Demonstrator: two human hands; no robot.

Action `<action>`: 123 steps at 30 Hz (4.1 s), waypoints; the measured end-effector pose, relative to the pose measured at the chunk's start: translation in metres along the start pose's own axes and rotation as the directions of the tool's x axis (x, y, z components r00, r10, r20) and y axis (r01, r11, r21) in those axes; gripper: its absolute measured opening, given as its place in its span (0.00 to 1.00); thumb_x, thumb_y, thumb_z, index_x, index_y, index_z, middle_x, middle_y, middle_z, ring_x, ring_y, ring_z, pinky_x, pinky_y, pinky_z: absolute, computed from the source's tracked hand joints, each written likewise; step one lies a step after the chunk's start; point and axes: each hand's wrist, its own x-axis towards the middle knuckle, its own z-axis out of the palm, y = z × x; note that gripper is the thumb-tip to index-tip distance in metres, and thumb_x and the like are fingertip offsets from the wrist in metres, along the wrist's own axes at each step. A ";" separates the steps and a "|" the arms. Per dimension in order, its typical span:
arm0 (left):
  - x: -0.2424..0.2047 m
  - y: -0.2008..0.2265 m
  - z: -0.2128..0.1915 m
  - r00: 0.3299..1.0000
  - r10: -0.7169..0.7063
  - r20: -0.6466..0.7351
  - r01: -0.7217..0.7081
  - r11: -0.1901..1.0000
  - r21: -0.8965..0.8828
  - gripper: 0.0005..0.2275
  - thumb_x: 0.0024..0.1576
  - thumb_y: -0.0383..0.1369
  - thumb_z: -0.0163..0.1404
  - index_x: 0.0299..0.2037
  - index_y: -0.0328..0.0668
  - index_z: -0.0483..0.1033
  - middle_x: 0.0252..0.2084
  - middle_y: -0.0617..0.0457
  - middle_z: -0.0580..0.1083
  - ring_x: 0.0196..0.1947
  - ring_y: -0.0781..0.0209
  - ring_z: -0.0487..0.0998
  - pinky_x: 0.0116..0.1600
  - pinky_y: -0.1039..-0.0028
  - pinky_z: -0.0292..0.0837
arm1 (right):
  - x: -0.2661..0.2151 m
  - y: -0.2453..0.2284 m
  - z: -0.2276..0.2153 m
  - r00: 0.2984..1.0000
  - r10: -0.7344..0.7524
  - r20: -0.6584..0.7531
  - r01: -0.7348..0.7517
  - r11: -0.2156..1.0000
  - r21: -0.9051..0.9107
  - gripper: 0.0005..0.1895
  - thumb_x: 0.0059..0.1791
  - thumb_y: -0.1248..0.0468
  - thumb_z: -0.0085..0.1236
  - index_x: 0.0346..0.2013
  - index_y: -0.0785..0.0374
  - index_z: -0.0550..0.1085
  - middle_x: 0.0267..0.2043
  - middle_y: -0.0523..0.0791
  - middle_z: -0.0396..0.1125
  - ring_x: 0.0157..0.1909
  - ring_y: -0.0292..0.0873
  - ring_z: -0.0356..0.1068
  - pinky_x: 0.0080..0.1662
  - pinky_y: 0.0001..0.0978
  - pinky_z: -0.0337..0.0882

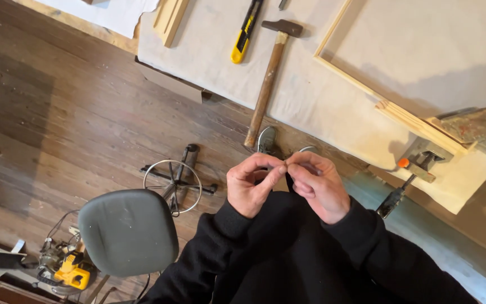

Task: The person positions a wooden picture frame corner in a miter clamp on the workbench, tightens the clamp screw, and hammers a wooden corner support into the joint. They then pick up a small wood strip, fit it at the frame corner, and squeeze wood glue from a bottle onto the joint.

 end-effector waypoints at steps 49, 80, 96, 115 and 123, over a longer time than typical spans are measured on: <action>0.025 -0.198 0.397 0.804 0.183 0.566 -0.559 0.559 0.613 0.08 0.56 0.26 0.64 0.45 0.44 0.85 0.49 0.59 0.79 0.56 0.53 0.72 0.65 0.66 0.63 | -0.083 -0.138 -0.412 0.755 -0.585 -0.295 0.189 0.626 -0.757 0.22 0.48 0.78 0.73 0.39 0.64 0.64 0.35 0.47 0.75 0.28 0.33 0.64 0.33 0.20 0.60; 0.024 -0.224 0.405 0.725 0.205 0.658 -0.687 0.147 0.711 0.13 0.57 0.28 0.66 0.52 0.46 0.85 0.45 0.60 0.71 0.45 0.60 0.67 0.63 0.56 0.54 | -0.053 -0.133 -0.437 0.690 -0.710 -0.138 0.216 0.384 -0.898 0.19 0.50 0.81 0.75 0.40 0.72 0.69 0.39 0.50 0.79 0.29 0.38 0.70 0.34 0.28 0.66; 0.027 -0.216 0.409 0.725 0.194 0.661 -0.689 0.171 0.705 0.12 0.57 0.30 0.62 0.52 0.45 0.85 0.46 0.60 0.72 0.44 0.59 0.67 0.63 0.60 0.53 | -0.048 -0.141 -0.432 0.705 -0.702 -0.102 0.252 0.382 -0.889 0.20 0.50 0.81 0.75 0.40 0.71 0.67 0.38 0.49 0.79 0.30 0.39 0.72 0.35 0.28 0.68; 0.026 -0.213 0.413 0.756 0.301 0.581 -0.641 0.160 0.751 0.10 0.54 0.27 0.68 0.45 0.45 0.86 0.42 0.57 0.69 0.44 0.59 0.70 0.63 0.58 0.54 | -0.047 -0.139 -0.433 0.715 -0.694 -0.086 0.264 0.382 -0.886 0.19 0.51 0.82 0.74 0.43 0.75 0.68 0.38 0.50 0.77 0.32 0.39 0.71 0.38 0.28 0.67; 0.024 -0.217 0.412 0.751 0.294 0.590 -0.647 0.156 0.746 0.09 0.56 0.29 0.68 0.45 0.45 0.85 0.44 0.57 0.68 0.45 0.59 0.69 0.63 0.58 0.51 | -0.047 -0.136 -0.435 0.709 -0.702 -0.060 0.280 0.359 -0.890 0.21 0.51 0.83 0.76 0.41 0.73 0.66 0.39 0.51 0.78 0.33 0.41 0.72 0.38 0.29 0.69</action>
